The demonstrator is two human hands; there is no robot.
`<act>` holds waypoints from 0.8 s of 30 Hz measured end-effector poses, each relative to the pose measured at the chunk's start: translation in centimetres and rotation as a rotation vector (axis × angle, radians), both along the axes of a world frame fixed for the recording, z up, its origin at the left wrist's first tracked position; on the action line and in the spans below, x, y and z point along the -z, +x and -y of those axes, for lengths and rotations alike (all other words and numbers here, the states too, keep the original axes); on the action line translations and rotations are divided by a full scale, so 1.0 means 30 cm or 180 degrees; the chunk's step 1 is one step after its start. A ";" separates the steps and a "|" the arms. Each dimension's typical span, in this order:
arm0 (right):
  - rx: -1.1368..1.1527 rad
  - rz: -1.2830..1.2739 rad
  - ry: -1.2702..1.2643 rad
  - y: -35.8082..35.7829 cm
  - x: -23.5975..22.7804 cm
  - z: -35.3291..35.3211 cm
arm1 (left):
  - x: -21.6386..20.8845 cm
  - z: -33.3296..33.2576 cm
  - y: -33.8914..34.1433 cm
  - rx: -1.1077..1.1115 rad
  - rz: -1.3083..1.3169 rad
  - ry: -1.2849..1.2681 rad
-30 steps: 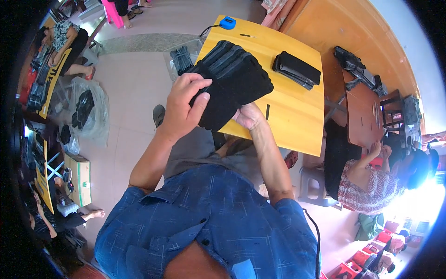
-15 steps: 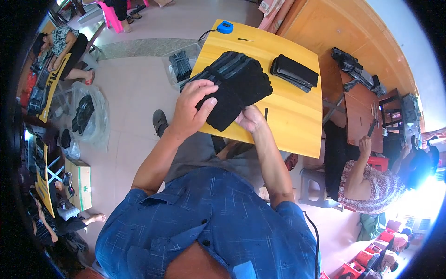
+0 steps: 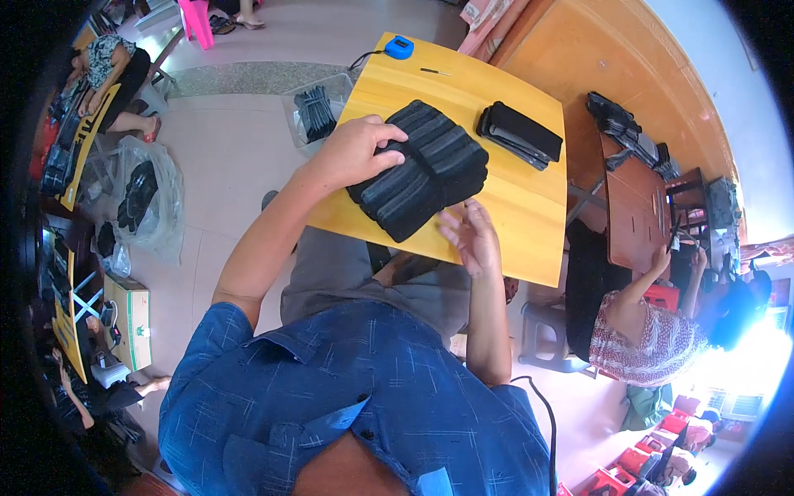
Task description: Assembling black textile straps with plastic buckles and fasteners at a workbench.
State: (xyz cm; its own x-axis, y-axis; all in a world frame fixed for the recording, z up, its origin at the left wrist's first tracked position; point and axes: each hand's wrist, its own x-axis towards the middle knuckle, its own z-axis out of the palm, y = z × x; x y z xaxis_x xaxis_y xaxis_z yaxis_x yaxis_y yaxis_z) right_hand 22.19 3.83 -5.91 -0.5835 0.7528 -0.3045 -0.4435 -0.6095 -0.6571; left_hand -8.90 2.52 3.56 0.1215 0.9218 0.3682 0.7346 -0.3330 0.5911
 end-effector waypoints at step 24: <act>0.0590 0.4355 0.4642 -0.237 -0.331 0.001 | 0.002 -0.018 0.123 0.0427 -0.0358 0.0201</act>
